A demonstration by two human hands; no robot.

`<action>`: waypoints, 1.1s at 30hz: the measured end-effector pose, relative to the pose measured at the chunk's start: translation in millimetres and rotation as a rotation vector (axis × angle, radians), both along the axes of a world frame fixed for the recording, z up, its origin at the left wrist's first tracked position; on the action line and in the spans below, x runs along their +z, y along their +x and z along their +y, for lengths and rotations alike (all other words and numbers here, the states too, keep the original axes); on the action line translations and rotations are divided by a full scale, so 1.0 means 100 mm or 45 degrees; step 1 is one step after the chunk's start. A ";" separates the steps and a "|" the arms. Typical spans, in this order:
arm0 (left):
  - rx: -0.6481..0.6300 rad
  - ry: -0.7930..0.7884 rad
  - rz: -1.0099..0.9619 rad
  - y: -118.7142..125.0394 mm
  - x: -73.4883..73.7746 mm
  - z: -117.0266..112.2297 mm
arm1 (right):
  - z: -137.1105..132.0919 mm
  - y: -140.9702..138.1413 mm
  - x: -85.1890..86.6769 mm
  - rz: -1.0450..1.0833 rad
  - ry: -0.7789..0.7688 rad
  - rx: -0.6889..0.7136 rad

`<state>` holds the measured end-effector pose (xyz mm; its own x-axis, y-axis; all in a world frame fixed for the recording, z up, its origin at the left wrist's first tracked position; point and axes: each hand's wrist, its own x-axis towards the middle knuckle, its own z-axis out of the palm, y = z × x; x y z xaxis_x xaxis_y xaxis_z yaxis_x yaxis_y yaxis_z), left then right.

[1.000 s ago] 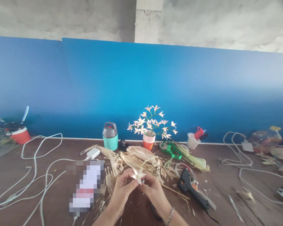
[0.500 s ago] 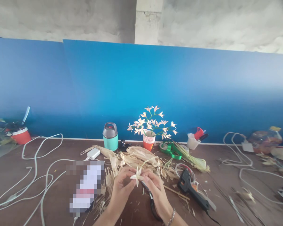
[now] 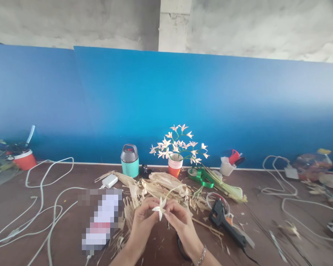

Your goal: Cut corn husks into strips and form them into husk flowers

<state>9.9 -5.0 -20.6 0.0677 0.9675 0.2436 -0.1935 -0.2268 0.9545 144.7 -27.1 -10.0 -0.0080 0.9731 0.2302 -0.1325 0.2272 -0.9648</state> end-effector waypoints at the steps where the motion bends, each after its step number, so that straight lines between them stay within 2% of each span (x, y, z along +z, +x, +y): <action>1: -0.004 0.000 0.002 0.00 0.00 0.00 | 0.00 0.00 0.00 0.007 -0.003 0.006; 11: -0.017 0.078 0.054 -0.02 -0.07 0.03 | -0.02 -0.02 0.03 0.037 -0.021 0.044; 20: -0.022 0.114 0.113 -0.02 -0.04 0.02 | -0.01 -0.02 0.00 -0.015 -0.034 0.038; 33: 0.274 0.456 0.482 -0.04 -0.05 -0.01 | -0.02 -0.02 0.01 0.042 -0.132 0.014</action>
